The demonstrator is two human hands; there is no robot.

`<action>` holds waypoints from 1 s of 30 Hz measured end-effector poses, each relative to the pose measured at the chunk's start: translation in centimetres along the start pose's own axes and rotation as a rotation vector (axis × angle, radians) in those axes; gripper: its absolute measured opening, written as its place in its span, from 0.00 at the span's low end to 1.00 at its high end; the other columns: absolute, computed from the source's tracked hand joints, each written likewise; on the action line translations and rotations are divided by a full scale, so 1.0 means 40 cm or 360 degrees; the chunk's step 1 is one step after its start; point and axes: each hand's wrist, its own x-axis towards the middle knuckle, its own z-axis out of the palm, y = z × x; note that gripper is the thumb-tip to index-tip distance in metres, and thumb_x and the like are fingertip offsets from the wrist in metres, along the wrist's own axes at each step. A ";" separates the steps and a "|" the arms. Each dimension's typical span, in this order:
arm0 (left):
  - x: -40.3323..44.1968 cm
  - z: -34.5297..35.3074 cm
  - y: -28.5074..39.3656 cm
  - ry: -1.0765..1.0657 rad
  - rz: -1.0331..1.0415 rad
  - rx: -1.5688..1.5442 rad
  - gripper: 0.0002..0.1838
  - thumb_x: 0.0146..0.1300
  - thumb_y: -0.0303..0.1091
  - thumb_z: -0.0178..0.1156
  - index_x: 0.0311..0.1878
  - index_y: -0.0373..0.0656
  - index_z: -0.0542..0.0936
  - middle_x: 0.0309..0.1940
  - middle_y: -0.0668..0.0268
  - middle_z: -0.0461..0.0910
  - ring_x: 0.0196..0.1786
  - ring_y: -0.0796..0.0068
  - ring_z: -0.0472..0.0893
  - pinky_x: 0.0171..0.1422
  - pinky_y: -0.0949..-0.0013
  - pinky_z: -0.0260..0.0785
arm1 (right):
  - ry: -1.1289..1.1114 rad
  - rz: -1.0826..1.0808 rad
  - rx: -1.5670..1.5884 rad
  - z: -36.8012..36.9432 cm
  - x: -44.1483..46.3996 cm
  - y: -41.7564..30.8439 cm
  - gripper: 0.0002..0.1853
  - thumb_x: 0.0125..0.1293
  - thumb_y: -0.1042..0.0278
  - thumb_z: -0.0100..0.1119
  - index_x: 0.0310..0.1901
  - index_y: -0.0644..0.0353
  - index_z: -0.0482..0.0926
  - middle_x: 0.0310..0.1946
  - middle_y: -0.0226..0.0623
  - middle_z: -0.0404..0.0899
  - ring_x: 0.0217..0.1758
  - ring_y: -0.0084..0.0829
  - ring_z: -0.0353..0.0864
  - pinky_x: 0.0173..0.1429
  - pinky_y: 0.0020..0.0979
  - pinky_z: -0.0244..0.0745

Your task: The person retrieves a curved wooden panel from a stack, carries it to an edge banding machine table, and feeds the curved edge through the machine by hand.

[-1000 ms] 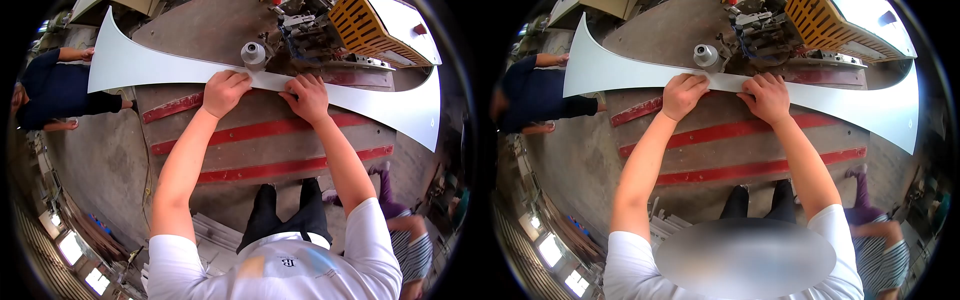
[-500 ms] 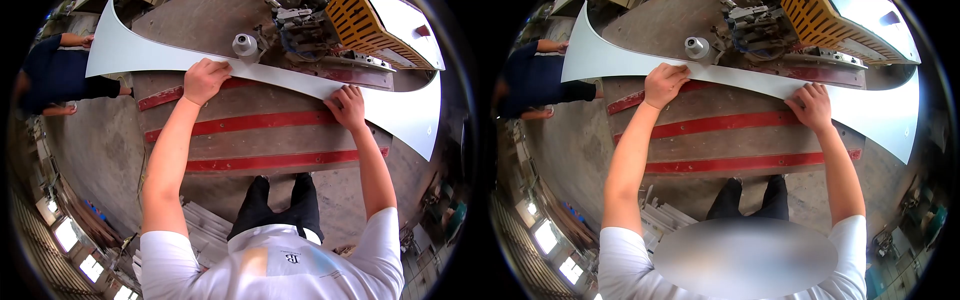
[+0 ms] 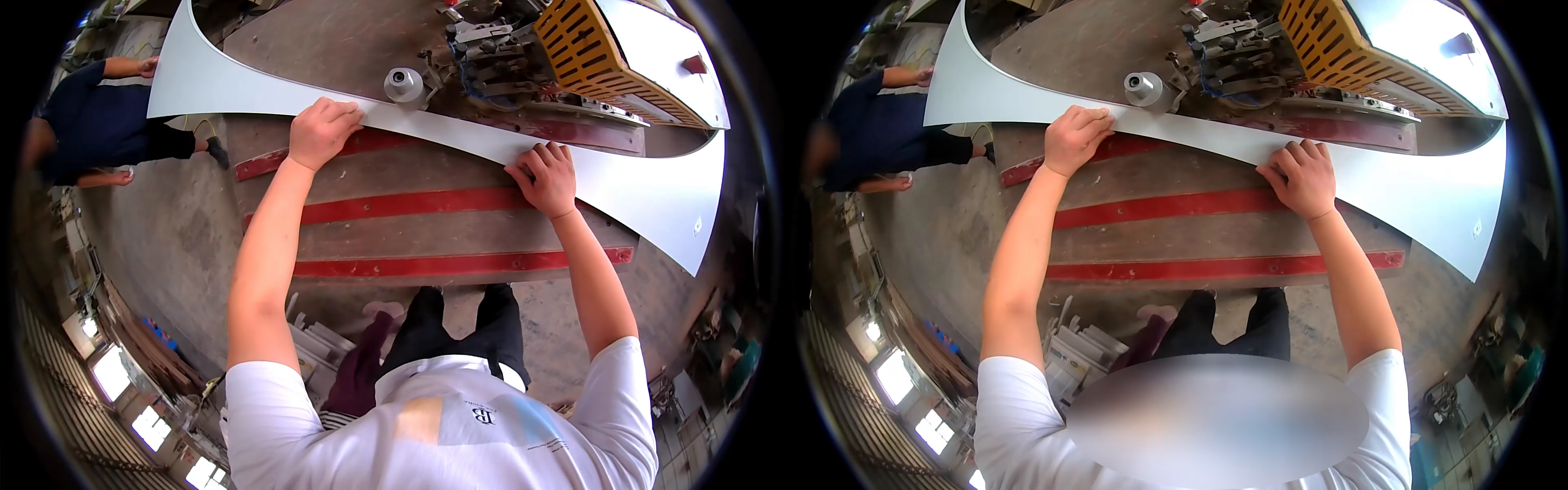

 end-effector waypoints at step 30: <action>0.044 0.101 0.235 0.0101 0.0063 -0.0035 0.13 0.58 0.32 0.72 0.47 0.52 0.91 0.51 0.72 0.91 0.51 0.70 0.88 0.48 0.69 0.83 | 0.0092 0.0006 -0.0026 0.091 0.093 -0.138 0.16 0.68 0.50 0.75 0.35 0.48 0.77 0.35 0.29 0.79 0.42 0.40 0.79 0.48 0.43 0.71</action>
